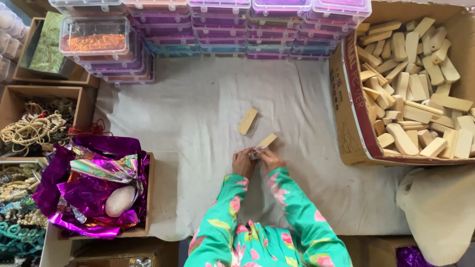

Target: The person wipes a small plastic container with a white cloth and places it on a stack of similar containers. They then pick up wooden blocks from a cardboard box, wipe them with the cloth, and wrap them in purple metallic foil. The person repeats this process with additional wooden blocks.

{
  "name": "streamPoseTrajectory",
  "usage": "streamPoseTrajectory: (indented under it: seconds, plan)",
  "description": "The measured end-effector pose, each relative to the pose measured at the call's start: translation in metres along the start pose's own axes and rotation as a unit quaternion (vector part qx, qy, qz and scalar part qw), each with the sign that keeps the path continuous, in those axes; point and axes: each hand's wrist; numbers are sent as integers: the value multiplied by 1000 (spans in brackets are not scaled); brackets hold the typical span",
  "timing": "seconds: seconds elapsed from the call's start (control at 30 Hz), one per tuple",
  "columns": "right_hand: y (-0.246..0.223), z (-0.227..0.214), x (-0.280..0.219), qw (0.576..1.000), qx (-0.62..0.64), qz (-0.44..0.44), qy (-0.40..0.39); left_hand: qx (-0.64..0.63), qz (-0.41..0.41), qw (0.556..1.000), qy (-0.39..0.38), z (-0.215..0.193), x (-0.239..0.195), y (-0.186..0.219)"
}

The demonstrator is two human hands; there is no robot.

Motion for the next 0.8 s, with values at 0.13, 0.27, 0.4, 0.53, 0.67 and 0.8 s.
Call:
streamPoseTrajectory:
  seconds: [0.13,0.27,0.4,0.53,0.67,0.8]
  plan:
    - [-4,-60,21,998,39,49,22,-4,-27,999,-22,-2,0,5]
    - [4,-32,18,996,-22,73,39,-5,-27,999,-23,-3,1,4]
    - [-20,-16,-3,1000,21,-21,10,-13,-11,1000,-5,4,-2,-1]
    - [27,-19,-11,993,118,11,16,41,13,999,-23,-22,6,25]
    - [4,-76,-5,973,148,164,64,193,-11,980,46,-40,8,38]
    - [-12,-82,3,975,109,135,136,89,24,995,-49,-43,13,40]
Point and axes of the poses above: each hand's wrist, its own x-axis towards the middle knuckle, its own z-axis out of the palm, y = z × x, and after that the axes turned 15 degrees about -y, right-handed
